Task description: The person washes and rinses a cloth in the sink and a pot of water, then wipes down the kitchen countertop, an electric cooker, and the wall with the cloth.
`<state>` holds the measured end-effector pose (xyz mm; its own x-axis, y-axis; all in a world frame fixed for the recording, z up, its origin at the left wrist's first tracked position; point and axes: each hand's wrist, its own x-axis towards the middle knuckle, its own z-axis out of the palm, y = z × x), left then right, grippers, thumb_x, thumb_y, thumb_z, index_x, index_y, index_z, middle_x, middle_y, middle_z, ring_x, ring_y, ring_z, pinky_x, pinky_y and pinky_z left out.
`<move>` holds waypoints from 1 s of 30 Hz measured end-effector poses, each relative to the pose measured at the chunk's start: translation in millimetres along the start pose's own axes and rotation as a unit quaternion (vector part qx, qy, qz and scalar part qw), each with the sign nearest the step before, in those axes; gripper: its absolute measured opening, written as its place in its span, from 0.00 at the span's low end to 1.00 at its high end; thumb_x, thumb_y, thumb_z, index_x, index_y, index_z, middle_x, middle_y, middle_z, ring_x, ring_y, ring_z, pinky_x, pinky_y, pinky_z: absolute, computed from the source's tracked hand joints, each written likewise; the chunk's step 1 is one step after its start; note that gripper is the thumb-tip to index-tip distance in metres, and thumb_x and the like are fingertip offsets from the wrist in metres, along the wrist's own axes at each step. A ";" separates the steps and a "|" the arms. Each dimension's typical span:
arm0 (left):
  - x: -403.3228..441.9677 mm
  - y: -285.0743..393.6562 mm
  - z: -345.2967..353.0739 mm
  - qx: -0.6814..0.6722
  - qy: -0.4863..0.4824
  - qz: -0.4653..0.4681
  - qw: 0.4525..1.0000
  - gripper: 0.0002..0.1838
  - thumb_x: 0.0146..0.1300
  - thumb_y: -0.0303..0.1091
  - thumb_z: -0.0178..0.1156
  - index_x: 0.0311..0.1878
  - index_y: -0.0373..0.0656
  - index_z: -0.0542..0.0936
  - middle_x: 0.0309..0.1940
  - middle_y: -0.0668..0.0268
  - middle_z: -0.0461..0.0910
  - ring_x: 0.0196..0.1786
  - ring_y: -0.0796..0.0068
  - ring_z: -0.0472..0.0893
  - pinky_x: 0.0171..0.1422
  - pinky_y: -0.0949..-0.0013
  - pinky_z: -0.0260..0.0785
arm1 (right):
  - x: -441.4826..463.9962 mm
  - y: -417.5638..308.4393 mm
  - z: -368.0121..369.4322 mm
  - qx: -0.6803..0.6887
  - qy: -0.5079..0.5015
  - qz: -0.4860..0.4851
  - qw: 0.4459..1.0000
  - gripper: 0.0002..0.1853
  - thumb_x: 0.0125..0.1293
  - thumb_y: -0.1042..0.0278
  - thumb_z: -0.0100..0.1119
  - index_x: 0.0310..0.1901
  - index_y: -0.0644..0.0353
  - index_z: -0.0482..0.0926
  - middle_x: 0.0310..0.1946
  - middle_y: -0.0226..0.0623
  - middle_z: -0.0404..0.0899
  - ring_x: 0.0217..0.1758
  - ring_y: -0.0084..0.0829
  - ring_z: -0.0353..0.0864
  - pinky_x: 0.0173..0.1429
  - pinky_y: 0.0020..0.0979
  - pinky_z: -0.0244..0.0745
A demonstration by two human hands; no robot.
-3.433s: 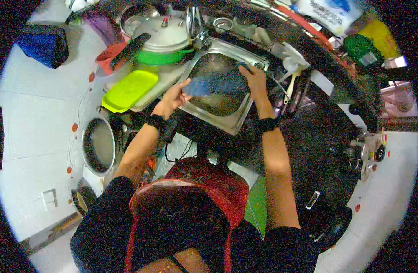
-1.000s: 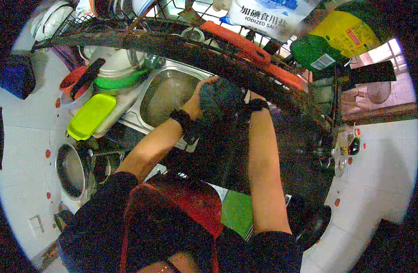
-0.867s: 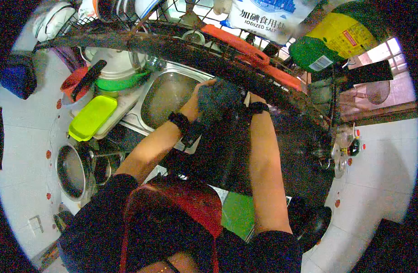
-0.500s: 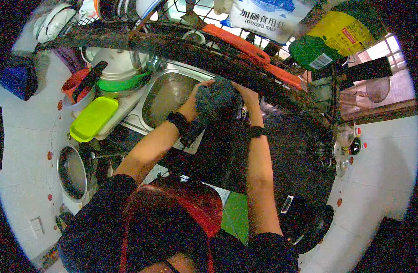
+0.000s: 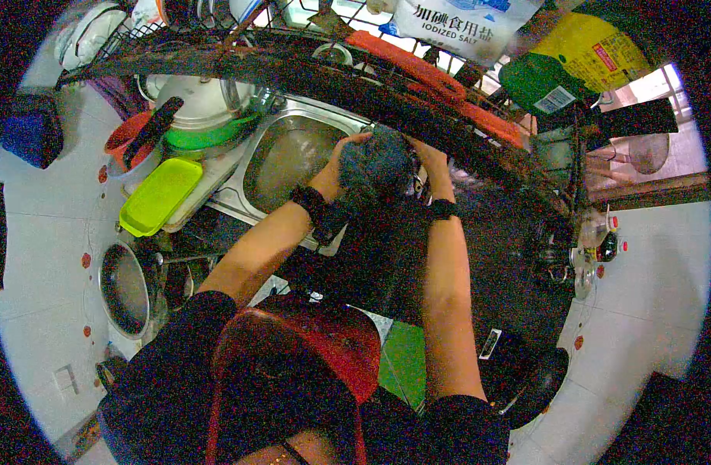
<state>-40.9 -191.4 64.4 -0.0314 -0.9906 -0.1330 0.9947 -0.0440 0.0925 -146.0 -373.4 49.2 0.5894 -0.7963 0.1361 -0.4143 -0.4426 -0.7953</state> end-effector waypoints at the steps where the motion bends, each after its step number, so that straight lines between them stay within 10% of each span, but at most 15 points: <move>1: -12.0 -3.7 13.2 0.026 0.026 0.032 0.999 0.19 0.66 0.42 0.45 0.49 0.37 0.76 0.45 0.57 0.80 0.46 0.62 0.80 0.59 0.62 0.69 | 0.2 1.1 0.2 0.003 -0.012 -0.016 1.000 0.23 0.45 0.58 0.70 0.39 0.68 0.80 0.35 0.38 0.81 0.37 0.28 0.78 0.45 0.29 0.71; 8: -10.3 3.9 -10.7 0.008 -0.024 0.020 0.999 0.19 0.67 0.40 0.43 0.49 0.36 0.76 0.45 0.56 0.80 0.47 0.60 0.80 0.60 0.60 0.69 | -12.8 -31.9 -20.1 -0.008 -0.072 0.113 0.991 0.22 0.45 0.60 0.69 0.39 0.66 0.80 0.34 0.37 0.81 0.37 0.29 0.78 0.46 0.29 0.71; 10: -9.1 6.6 -12.0 0.000 -0.012 0.012 1.000 0.19 0.67 0.39 0.43 0.49 0.36 0.76 0.45 0.56 0.80 0.47 0.60 0.80 0.60 0.60 0.69 | -13.5 -30.9 -23.7 0.001 -0.102 -0.006 0.995 0.20 0.46 0.63 0.68 0.40 0.67 0.79 0.34 0.37 0.81 0.38 0.28 0.78 0.47 0.30 0.71; 14: -6.2 9.1 -11.7 -0.006 -0.001 0.021 1.000 0.18 0.67 0.38 0.43 0.49 0.36 0.76 0.43 0.56 0.80 0.46 0.62 0.80 0.59 0.61 0.69 | -9.5 -30.7 -19.9 0.026 -0.107 0.098 0.989 0.20 0.47 0.64 0.67 0.41 0.67 0.79 0.36 0.37 0.81 0.39 0.28 0.78 0.47 0.30 0.71; 30: -32.6 3.6 -2.1 0.036 -0.093 0.011 0.995 0.17 0.67 0.37 0.43 0.50 0.39 0.76 0.46 0.59 0.80 0.48 0.64 0.79 0.60 0.63 0.68 | 4.9 1.3 -10.5 -0.017 -0.081 -0.060 0.995 0.22 0.47 0.67 0.68 0.44 0.67 0.77 0.40 0.38 0.81 0.44 0.28 0.78 0.51 0.29 0.70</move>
<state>-36.1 -159.0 67.0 -0.0343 -0.9979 0.0547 0.9860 -0.0248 0.1648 -151.0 -382.2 55.0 0.7387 -0.6613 0.1308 -0.3556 -0.5471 -0.7578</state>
